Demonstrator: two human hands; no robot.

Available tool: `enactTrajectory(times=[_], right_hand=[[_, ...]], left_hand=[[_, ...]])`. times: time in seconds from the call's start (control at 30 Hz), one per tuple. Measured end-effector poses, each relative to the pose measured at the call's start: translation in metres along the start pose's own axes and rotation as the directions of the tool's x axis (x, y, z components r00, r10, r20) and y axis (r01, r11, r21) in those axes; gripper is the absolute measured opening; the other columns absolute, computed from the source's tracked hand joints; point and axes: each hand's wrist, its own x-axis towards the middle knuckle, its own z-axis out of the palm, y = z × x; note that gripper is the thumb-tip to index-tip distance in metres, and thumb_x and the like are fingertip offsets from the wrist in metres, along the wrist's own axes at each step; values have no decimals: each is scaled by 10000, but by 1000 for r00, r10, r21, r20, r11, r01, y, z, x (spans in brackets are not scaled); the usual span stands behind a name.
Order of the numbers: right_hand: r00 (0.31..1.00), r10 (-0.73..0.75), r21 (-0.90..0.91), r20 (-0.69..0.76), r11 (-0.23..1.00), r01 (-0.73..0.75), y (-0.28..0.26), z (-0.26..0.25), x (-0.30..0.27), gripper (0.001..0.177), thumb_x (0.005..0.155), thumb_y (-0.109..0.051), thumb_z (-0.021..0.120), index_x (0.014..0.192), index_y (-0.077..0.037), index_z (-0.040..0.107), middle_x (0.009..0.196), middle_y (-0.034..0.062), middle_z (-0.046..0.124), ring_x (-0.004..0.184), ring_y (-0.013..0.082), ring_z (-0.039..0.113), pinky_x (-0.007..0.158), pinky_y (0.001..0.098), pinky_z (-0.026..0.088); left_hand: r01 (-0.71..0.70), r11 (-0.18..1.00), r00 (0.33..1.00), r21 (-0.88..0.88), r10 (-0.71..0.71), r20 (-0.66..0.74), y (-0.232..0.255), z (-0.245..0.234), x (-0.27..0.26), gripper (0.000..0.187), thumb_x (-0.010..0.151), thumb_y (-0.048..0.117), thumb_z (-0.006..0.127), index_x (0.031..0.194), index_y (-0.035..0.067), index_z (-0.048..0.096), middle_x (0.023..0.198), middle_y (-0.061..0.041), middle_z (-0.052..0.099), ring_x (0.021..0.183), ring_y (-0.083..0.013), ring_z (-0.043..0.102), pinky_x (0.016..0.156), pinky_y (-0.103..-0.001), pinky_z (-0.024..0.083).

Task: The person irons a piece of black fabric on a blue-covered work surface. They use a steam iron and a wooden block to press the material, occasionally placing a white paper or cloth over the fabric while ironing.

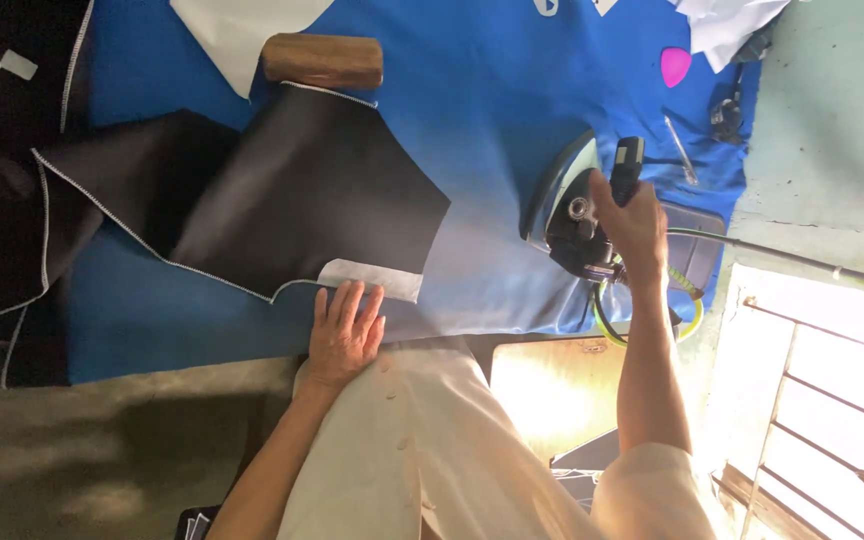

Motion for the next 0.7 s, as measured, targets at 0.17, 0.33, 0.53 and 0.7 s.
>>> enactTrajectory(times=[0.17,0.33,0.53,0.7], right_hand=[[979,122,520,162,833,-190,13,39,28,686,989,-766,621,803,-105,638,600,52,626,518,164,676,528,263,572],[970,95,197,222,970,-140,-28,21,-37,558,1063,-550,533,803,-62,601,565,148,611,539,293,673,556,416,512],[841,28,28,540,998,-52,-33,17,-116,546,863,-643,675,950,-105,633,664,157,677,686,314,714,652,427,542],[750,39,-45,661,999,-12,-57,4,-158,580,830,-653,725,1156,-177,662,866,183,757,919,377,753,809,459,577]], left_hand=[[1,1000,1000,18,-1,7,0,0,0,525,984,382,525,1482,229,579,1412,-158,564,1319,-316,556,1146,-570,380],[-9,999,1000,31,9,-14,-1,3,1,512,982,391,507,1456,219,600,1401,-168,572,1310,-328,574,1130,-579,403],[30,999,1000,-28,-30,-6,0,8,-7,502,961,400,572,1427,219,630,1412,-171,559,1333,-332,552,1173,-585,342],[50,998,999,-46,-50,2,2,6,-6,484,981,404,555,1418,215,639,1401,-165,572,1332,-326,555,1191,-569,327]])
